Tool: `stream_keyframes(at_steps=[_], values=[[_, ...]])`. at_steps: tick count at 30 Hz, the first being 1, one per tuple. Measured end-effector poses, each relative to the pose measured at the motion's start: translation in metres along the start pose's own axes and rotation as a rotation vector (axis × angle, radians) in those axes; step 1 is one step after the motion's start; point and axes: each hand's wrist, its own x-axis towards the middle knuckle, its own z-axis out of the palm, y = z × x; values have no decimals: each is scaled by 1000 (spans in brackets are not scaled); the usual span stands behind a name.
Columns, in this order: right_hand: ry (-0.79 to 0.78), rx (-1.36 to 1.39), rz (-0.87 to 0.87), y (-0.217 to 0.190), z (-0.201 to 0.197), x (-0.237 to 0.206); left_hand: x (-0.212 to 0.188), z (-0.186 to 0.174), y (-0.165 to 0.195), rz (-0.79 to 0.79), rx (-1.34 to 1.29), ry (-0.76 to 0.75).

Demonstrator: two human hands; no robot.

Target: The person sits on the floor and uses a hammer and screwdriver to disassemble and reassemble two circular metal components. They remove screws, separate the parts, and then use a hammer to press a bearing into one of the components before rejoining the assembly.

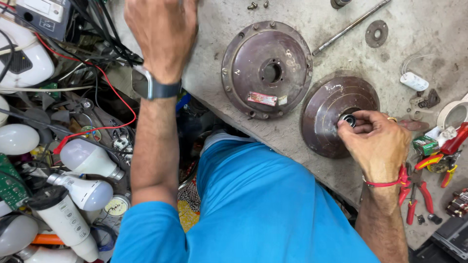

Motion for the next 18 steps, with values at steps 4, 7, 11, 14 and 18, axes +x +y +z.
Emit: stream_keyframes(at_steps=[4, 7, 11, 14, 18], values=[[103, 94, -202, -40, -10, 3, -10, -21, 24, -89, -290, 120], [96, 252, -519, -87, -19, 4, -24, -41, 49, -177, -479, 113], [21, 96, -879, -135, 7, 43, -50, -40, 73, -275, -660, 38], [-37, 8, -940, -148, 27, 59, -65, -37, 77, -300, -721, 4], [-72, -119, -942, -147, 33, 64, -70, -34, 74, -297, -740, 25]])
